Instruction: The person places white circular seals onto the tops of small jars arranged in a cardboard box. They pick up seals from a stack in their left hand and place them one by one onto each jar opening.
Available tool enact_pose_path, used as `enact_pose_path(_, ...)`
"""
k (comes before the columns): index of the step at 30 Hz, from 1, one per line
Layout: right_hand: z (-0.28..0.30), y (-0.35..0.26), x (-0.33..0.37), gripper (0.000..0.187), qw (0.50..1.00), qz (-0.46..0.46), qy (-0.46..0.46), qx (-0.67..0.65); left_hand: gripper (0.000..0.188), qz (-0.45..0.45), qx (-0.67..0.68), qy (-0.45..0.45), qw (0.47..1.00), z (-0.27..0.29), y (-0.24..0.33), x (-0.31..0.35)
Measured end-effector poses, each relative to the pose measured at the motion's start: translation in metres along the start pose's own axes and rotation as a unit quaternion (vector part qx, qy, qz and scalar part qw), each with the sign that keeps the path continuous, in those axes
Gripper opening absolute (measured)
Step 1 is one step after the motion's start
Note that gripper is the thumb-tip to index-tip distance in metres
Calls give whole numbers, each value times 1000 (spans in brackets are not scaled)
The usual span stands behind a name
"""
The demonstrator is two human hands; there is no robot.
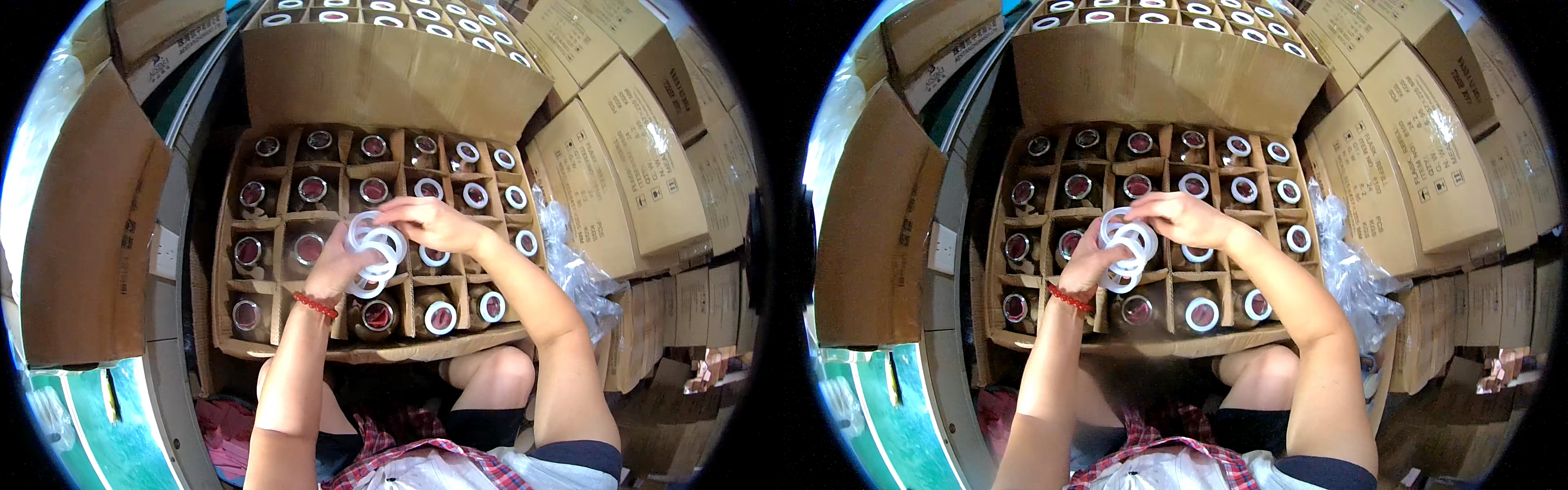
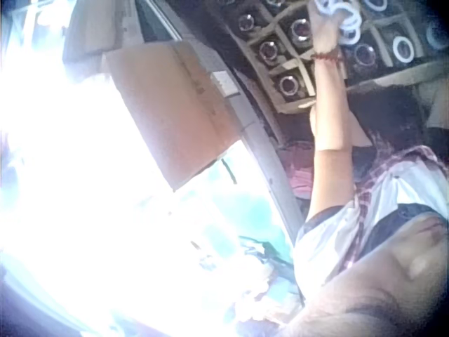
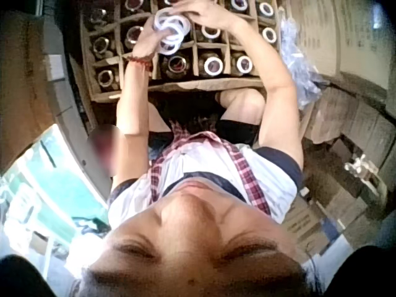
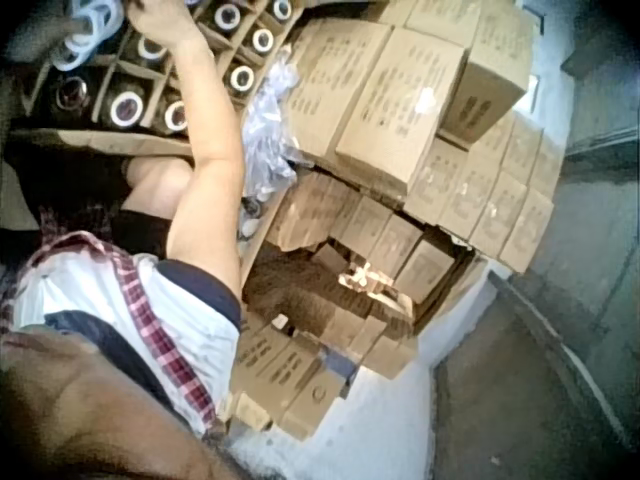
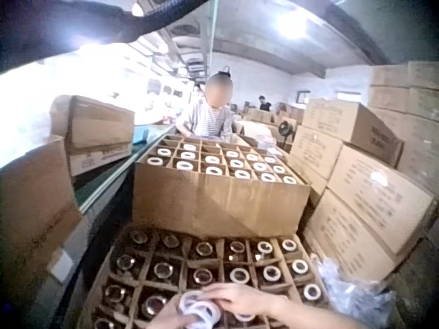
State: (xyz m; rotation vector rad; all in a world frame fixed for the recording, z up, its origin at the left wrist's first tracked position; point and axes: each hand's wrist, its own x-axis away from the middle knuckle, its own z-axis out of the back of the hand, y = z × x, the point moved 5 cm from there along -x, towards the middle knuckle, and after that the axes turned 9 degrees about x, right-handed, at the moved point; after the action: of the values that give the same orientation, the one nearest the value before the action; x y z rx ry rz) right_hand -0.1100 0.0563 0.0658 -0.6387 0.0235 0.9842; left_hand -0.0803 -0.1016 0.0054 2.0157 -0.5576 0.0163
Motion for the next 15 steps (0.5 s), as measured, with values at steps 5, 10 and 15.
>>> enact_pose_path(5, -10, 21, 1, 39, 906, -318, -88, -267, 72, -2, -95, -24, 995, 1, 10, 2)
enact_pose_path(10, 0, 43, -9, 22, 871, -383, -36, -304, 65, -3, -71, 31, 997, 12, 2, -5)
enact_pose_path(15, 57, 131, 12, 18, 848, -449, 235, -158, 47, -22, 27, 141, 989, 26, 5, -5)
